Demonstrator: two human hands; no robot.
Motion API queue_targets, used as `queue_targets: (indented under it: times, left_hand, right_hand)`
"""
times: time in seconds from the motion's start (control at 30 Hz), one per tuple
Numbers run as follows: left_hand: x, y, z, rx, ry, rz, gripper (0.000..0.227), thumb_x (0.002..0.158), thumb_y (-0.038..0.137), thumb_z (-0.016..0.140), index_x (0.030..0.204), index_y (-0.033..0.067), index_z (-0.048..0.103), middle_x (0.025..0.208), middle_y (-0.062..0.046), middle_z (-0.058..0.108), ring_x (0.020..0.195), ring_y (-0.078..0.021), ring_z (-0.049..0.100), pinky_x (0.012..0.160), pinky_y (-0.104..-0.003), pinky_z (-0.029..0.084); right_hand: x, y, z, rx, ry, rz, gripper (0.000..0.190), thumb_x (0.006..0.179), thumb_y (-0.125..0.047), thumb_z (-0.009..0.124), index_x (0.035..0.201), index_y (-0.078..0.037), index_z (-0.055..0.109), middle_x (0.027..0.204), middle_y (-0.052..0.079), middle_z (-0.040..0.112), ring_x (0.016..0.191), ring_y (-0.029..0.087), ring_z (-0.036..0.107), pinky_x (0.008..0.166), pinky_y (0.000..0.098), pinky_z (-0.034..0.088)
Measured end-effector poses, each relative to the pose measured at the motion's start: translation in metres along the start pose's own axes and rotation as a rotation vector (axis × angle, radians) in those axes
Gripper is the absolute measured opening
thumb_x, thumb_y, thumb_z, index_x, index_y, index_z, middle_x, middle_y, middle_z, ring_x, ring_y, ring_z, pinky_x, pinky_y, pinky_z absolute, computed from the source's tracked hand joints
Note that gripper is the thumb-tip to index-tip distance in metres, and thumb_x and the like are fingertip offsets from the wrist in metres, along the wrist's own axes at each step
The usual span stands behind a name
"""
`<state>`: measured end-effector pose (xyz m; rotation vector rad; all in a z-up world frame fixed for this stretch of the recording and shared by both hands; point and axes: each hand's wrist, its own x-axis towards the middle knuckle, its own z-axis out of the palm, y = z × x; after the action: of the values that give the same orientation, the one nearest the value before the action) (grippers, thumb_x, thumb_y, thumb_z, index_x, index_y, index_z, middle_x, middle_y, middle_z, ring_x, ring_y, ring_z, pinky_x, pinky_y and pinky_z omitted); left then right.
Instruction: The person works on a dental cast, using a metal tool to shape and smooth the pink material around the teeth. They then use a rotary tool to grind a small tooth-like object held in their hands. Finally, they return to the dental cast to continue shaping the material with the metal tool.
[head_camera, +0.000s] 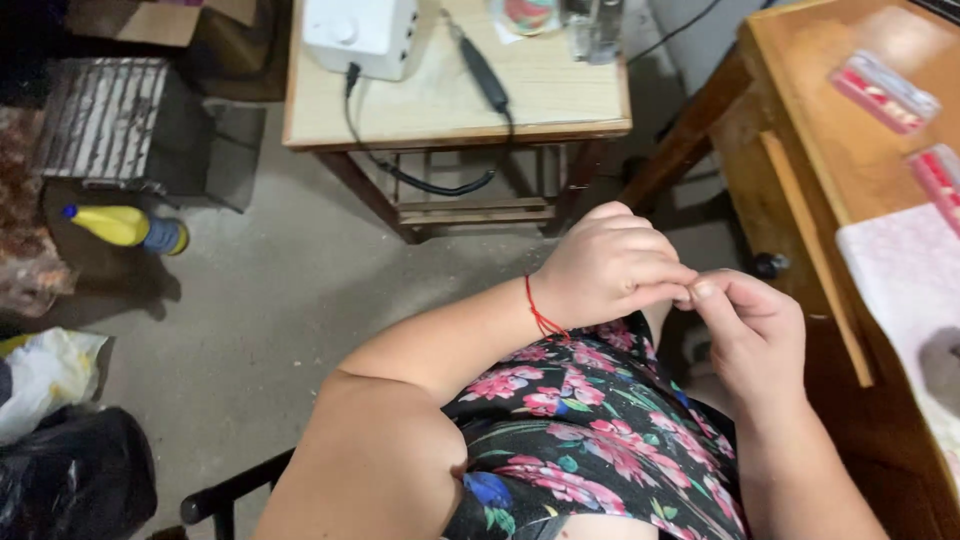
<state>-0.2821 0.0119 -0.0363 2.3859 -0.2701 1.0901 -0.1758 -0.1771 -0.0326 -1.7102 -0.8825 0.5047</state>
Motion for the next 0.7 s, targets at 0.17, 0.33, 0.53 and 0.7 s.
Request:
queue_targets:
  times: [0.17,0.33,0.53,0.7]
  left_hand:
    - [-0.012,-0.051,-0.05,0.055,0.073,-0.128,0.033,0.105,0.035,0.053,0.089,0.023,0.079,0.09,0.003,0.078,0.085,-0.0211,0.074,0.075,-0.043,0.046]
    - [0.007,-0.168,-0.073,0.311,-0.089,-1.072,0.018,0.094,0.031,0.067,0.085,0.0253,0.081,0.111,-0.008,0.082,0.147,-0.0433,0.043,0.122,-0.066,0.024]
    - [-0.003,-0.268,-0.038,0.441,-0.414,-1.218,0.027,0.08,-0.007,0.049,0.086,0.0087,0.071,0.088,-0.013,0.073,0.085,-0.0368,0.071,0.074,-0.044,0.057]
    - [-0.042,-0.241,-0.085,0.258,-0.09,-1.119,0.022,0.093,0.03,0.061,0.08,0.0185,0.074,0.079,-0.002,0.071,0.084,-0.0263,0.069,0.074,-0.044,0.058]
  right_hand:
    - [0.043,0.014,0.026,-0.441,-0.059,-0.246,0.044,0.111,-0.017,0.061,0.069,-0.008,0.05,0.064,-0.001,0.038,0.062,0.013,0.04,0.061,0.0324,0.033]
    - [0.094,0.118,0.03,-1.424,-0.489,-0.137,0.078,0.088,-0.019,0.043,0.164,-0.027,0.027,0.173,0.019,0.021,0.147,0.039,0.038,0.117,0.0678,0.017]
    - [0.118,0.059,0.059,-1.067,-0.546,0.07,0.067,0.089,-0.031,0.062,0.153,-0.02,0.046,0.174,0.019,0.022,0.124,0.037,0.064,0.093,0.0489,0.058]
    - [0.149,0.057,0.081,-0.81,-0.521,-0.059,0.046,0.093,-0.033,0.065,0.137,-0.018,0.066,0.141,0.012,0.062,0.127,0.031,0.062,0.098,0.0455,0.054]
